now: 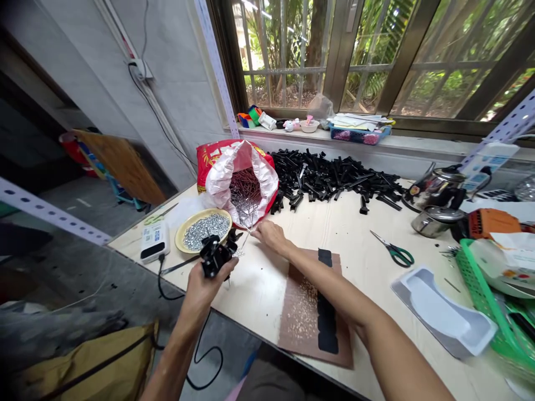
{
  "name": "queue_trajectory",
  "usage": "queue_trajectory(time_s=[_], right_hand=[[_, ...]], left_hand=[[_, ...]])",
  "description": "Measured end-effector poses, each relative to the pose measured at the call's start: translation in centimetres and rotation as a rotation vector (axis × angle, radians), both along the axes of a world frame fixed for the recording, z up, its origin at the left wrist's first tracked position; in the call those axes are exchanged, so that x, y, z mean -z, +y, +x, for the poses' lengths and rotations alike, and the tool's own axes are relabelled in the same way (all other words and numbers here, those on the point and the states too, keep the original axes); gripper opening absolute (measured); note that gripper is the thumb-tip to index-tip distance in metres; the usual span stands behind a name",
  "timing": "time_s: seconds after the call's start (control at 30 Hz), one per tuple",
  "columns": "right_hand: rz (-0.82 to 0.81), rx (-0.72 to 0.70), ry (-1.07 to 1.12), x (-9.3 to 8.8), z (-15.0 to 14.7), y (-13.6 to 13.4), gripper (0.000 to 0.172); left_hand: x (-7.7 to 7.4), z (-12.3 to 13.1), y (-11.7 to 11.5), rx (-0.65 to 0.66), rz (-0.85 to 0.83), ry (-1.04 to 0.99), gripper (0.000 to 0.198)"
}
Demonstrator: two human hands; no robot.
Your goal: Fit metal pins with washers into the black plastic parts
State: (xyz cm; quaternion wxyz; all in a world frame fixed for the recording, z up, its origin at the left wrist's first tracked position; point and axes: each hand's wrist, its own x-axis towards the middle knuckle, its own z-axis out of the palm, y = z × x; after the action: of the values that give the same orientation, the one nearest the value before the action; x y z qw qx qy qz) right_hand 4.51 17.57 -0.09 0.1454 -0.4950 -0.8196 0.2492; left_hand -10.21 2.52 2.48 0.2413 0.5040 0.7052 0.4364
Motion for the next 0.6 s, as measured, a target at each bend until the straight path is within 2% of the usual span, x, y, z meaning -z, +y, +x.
queue_trajectory(time_s=[0.07, 0.13, 0.23, 0.3, 0.4, 0.47, 0.53, 0.6], right_hand=[[-0.011, 0.043, -0.016, 1.7, -1.6, -0.3, 0.021], [-0.026, 0.084, -0.034, 2.2, -2.7, -0.4, 0.016], [-0.042, 0.115, -0.036, 1.8, -2.9, -0.4, 0.017], [-0.03, 0.116, -0.01, 1.1, -1.8, -0.4, 0.021], [0.038, 0.108, 0.101, -1.0, 1.0, -0.7, 0.043], [0.098, 0.076, 0.357, -3.0, 2.9, -1.4, 0.053], [0.125, 0.01, 0.688, -5.5, 4.1, -2.7, 0.053], [0.117, -0.056, 0.903, -7.7, 4.5, -4.5, 0.049]], left_hand=[[-0.1, 0.4, 0.2, 0.003, -0.008, 0.006, 0.037], [-0.1, 0.8, 0.4, 0.025, -0.021, -0.023, 0.038], [0.0, 1.3, 0.4, 0.051, -0.045, -0.145, 0.04], [0.2, 1.3, 0.3, 0.044, -0.043, -0.222, 0.042], [0.2, 1.5, 0.4, 0.04, -0.054, -0.315, 0.041], [0.1, 1.9, 0.6, 0.072, -0.101, -0.392, 0.04], [0.0, 2.7, 0.9, 0.13, -0.157, -0.476, 0.038], [-0.1, 3.7, 1.1, 0.197, -0.181, -0.552, 0.036]])
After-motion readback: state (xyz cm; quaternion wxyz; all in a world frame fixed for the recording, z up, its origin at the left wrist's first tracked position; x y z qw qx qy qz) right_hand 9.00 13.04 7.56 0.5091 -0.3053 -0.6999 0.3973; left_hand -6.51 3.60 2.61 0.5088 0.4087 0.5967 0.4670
